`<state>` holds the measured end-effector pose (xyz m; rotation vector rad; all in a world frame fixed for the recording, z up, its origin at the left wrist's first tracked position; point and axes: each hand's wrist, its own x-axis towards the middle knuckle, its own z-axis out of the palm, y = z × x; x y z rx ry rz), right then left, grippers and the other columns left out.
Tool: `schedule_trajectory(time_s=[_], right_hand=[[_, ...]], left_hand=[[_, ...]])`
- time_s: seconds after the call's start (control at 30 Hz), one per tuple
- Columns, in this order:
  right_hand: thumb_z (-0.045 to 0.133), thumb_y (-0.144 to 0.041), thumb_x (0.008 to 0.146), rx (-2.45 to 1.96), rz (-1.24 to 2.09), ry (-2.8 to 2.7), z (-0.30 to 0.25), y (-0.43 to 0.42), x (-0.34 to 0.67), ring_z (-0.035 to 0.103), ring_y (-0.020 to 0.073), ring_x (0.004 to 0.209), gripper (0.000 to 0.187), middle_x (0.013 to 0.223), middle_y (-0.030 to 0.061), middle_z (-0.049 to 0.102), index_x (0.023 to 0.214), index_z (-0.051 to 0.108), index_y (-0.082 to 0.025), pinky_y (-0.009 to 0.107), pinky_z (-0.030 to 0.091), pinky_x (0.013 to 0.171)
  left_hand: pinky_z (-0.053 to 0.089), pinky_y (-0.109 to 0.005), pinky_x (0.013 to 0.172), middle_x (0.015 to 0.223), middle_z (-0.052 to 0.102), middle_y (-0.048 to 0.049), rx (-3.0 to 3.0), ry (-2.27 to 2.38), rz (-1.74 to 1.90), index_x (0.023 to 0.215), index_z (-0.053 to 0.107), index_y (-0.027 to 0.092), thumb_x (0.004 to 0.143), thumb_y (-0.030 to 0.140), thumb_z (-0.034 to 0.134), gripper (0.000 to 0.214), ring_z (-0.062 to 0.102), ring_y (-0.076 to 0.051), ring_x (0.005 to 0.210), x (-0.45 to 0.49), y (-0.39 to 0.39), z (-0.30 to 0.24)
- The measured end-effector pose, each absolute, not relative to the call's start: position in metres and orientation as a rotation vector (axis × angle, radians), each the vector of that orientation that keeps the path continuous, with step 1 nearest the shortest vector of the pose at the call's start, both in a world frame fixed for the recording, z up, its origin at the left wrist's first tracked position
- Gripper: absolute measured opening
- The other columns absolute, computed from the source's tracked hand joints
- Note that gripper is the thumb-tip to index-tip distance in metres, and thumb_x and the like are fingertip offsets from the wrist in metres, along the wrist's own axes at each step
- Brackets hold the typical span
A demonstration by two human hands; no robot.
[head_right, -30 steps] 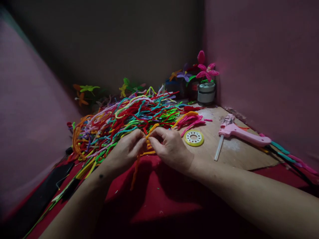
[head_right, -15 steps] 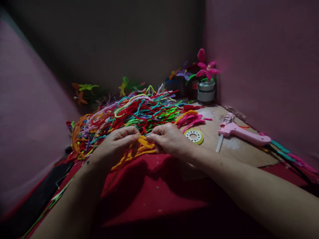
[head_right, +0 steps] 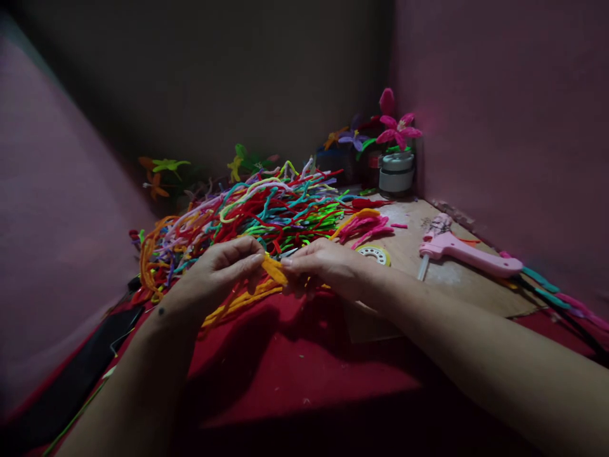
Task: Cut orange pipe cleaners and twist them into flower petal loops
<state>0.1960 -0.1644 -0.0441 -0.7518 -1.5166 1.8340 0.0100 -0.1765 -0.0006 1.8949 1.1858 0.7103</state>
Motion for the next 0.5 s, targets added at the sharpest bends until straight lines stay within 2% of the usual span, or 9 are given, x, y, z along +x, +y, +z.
schedule_trajectory(time_s=[0.2, 0.4, 0.5], right_hand=[[0.059, -0.024, 0.067, -0.721, 1.806, -1.54, -0.049, -0.165, 0.194, 0.035, 0.0066, 0.045, 0.022, 0.047, -0.0031, 0.042, 0.05, 0.053, -0.012, 0.023, 0.026, 0.045], [0.061, -0.025, 0.065, -0.784, 1.746, -1.604, -0.051, -0.168, 0.192, 0.039, 0.0076, 0.05, 0.016, 0.052, -0.0019, 0.047, 0.055, 0.058, -0.012, 0.024, 0.027, 0.047], [0.06, -0.023, 0.064, -0.872, 1.664, -1.634, -0.048, -0.17, 0.191, 0.035, 0.0063, 0.046, 0.015, 0.047, -0.0033, 0.044, 0.053, 0.058, -0.012, 0.023, 0.023, 0.044]], left_hand=[[0.033, -0.019, 0.047, 0.058, 0.044, 0.0039, 1.951, 1.127, 0.629, 0.071, 0.048, 0.015, 0.08, 0.027, 0.045, 0.015, 0.04, -0.007, 0.051, 0.012, -0.178, -0.006], [0.034, -0.019, 0.048, 0.059, 0.046, 0.0029, 2.152, 1.184, 0.662, 0.069, 0.049, 0.015, 0.08, 0.025, 0.045, 0.016, 0.042, -0.008, 0.052, 0.017, -0.178, -0.011], [0.036, -0.02, 0.051, 0.06, 0.05, 0.0014, 2.171, 1.239, 0.717, 0.069, 0.053, 0.014, 0.078, 0.025, 0.047, 0.016, 0.045, -0.009, 0.055, 0.019, -0.177, -0.012]])
